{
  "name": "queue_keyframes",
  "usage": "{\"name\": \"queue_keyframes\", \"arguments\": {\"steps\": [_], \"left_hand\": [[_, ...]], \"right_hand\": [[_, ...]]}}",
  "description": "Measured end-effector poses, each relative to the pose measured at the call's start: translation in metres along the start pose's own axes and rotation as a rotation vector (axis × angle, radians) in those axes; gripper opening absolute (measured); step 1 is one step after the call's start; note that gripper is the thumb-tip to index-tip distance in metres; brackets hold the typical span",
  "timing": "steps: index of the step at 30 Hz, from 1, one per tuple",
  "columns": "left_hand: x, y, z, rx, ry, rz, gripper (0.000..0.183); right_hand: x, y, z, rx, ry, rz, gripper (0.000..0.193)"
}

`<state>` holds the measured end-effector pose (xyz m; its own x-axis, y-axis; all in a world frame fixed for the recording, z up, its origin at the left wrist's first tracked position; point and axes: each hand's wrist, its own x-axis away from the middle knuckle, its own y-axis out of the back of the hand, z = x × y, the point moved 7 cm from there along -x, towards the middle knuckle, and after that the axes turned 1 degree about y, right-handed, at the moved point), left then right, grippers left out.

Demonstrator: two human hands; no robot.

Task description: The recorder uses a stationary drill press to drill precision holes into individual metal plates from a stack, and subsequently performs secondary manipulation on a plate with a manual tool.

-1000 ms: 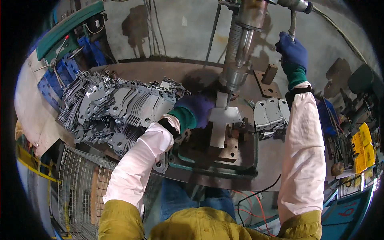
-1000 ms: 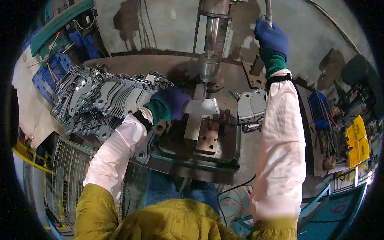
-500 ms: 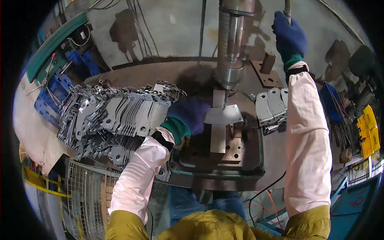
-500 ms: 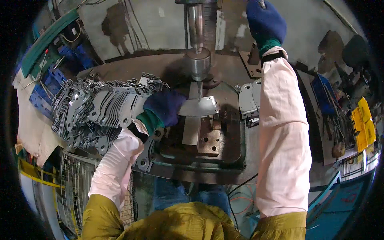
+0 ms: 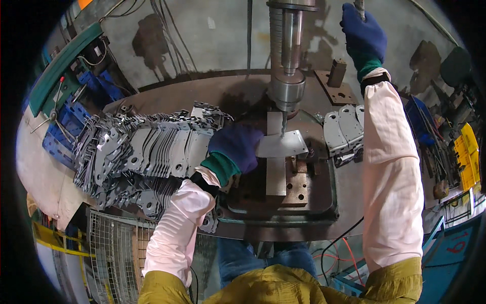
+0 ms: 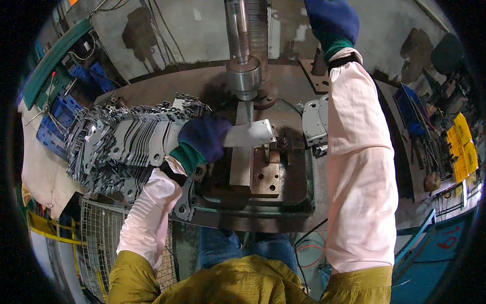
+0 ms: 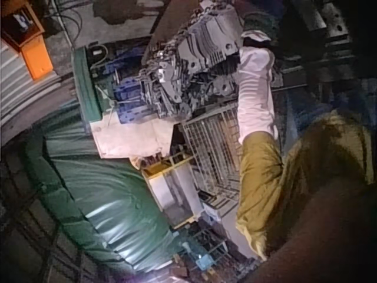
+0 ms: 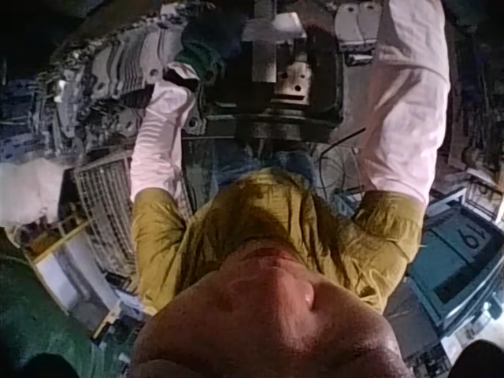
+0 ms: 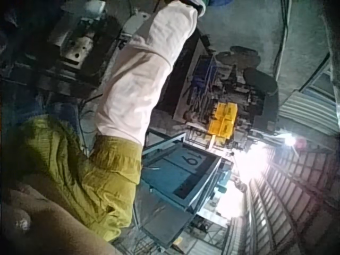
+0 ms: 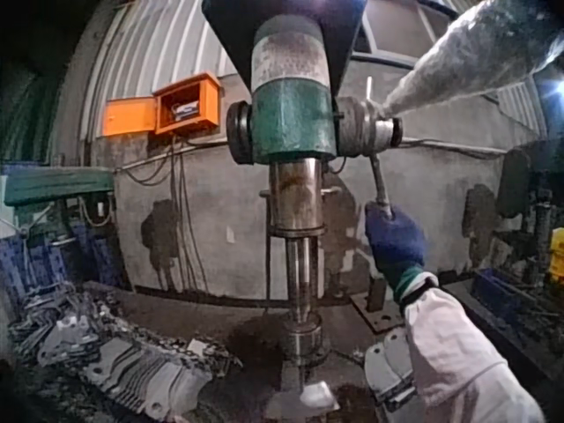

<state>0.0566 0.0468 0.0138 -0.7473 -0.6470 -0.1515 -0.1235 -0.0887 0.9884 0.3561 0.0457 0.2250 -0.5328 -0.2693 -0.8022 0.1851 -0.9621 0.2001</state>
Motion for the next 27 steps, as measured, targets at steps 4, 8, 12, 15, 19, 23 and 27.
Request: {"name": "queue_keyframes", "arguments": {"steps": [4,8,12,15,19,23,27], "left_hand": [[0.001,0.001,0.001,-0.018,0.069,0.041,0.029],[0.002,0.003,0.002,0.003,0.074,0.014,0.032],[0.001,0.009,-0.001,0.001,0.113,0.071,0.036],[-0.002,0.003,0.001,-0.015,0.086,0.078,0.037],[0.000,0.000,0.004,0.001,0.111,0.099,0.036],[0.000,0.004,0.001,0.006,0.091,0.057,0.036],[0.000,0.000,0.003,0.006,0.104,0.051,0.038]], "right_hand": [[0.001,-0.001,0.002,-0.040,-0.003,0.033,0.049],[-0.003,-0.001,0.003,0.026,0.038,0.022,0.050],[-0.003,0.000,0.003,0.051,0.001,0.030,0.052],[-0.003,0.000,0.001,0.078,-0.012,0.014,0.050],[0.003,-0.002,0.003,0.012,-0.020,-0.015,0.049],[-0.001,0.003,0.002,0.036,-0.002,-0.039,0.050],[-0.001,0.003,0.001,0.097,-0.033,-0.038,0.051]]}}
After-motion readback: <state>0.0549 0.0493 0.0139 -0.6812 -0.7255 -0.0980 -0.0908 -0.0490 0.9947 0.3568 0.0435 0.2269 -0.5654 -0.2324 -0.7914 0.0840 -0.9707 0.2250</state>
